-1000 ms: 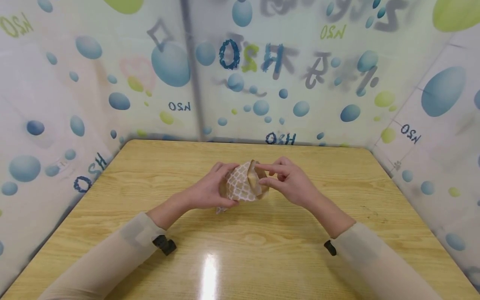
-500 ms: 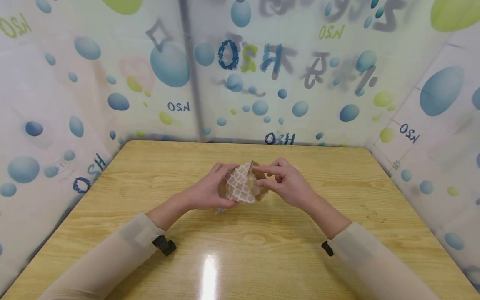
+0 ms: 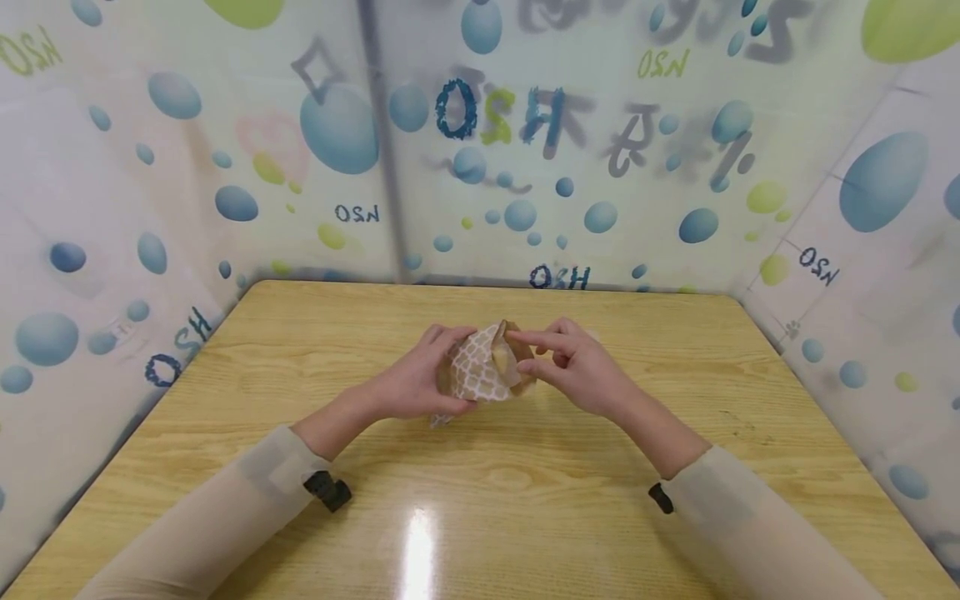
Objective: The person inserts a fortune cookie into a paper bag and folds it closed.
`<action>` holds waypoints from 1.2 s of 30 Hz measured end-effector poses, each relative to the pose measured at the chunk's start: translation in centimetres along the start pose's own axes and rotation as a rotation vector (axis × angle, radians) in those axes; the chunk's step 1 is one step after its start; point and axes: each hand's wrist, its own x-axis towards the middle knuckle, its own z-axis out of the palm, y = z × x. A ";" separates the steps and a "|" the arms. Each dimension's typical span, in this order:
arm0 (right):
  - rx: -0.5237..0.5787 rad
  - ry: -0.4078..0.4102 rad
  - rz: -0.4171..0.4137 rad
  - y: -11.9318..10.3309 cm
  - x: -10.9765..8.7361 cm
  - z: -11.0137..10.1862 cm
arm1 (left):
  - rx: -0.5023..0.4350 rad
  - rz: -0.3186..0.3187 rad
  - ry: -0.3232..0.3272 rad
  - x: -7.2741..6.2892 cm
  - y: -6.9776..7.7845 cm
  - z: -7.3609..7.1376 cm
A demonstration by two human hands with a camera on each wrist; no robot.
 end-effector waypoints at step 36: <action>-0.052 0.002 -0.024 0.0 0.7 1.5 | 0.035 0.011 -0.009 0.0 0.0 0.1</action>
